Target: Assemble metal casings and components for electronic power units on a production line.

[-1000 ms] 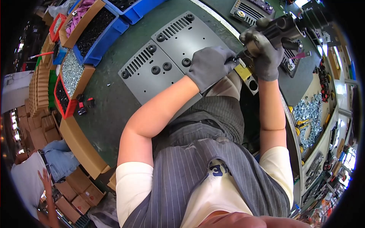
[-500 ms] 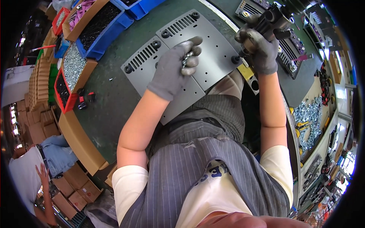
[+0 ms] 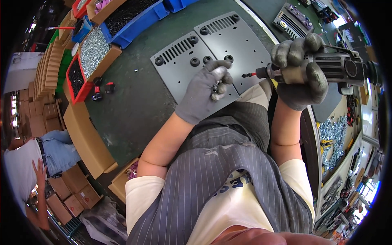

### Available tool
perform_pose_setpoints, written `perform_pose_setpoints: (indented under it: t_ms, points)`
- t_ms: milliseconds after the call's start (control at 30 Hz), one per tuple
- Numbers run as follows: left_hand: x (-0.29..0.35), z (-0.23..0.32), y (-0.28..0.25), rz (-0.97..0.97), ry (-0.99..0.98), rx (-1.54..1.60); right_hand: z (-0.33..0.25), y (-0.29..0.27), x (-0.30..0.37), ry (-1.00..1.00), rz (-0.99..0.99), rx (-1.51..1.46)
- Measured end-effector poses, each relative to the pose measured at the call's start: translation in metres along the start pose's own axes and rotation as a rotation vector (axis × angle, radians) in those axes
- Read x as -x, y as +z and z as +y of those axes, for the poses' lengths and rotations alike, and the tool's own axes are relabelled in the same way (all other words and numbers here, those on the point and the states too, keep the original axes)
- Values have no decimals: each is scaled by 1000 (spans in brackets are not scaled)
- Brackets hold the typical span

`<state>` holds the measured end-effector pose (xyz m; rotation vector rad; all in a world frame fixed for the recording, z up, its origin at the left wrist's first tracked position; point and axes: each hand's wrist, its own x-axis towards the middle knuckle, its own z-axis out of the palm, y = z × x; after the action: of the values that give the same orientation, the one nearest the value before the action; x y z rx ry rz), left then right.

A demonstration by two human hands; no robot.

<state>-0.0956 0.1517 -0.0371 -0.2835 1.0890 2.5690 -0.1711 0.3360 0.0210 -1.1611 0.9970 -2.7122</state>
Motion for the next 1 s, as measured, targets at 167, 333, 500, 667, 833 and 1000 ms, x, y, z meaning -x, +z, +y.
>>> perform_pose_setpoints:
  t_ms: [167,333,500,667,833,1000]
  points:
    - [4,-7,-3,-53,-128,245,11,15,-2,-2,16,-3]
    - [7,-7,-3,-167,-165,441,18,16,0,4,-18,-17]
    - [8,-12,-2,-186,-197,400,14,10,0,41,-158,-49]
    - [6,6,1,-228,-192,-61,5,4,11,89,139,-198]
    - [-34,15,6,154,484,-1773,-9,-22,21,96,297,-86]
    - [-33,7,13,139,481,-1941,-8,-13,34,114,317,95]
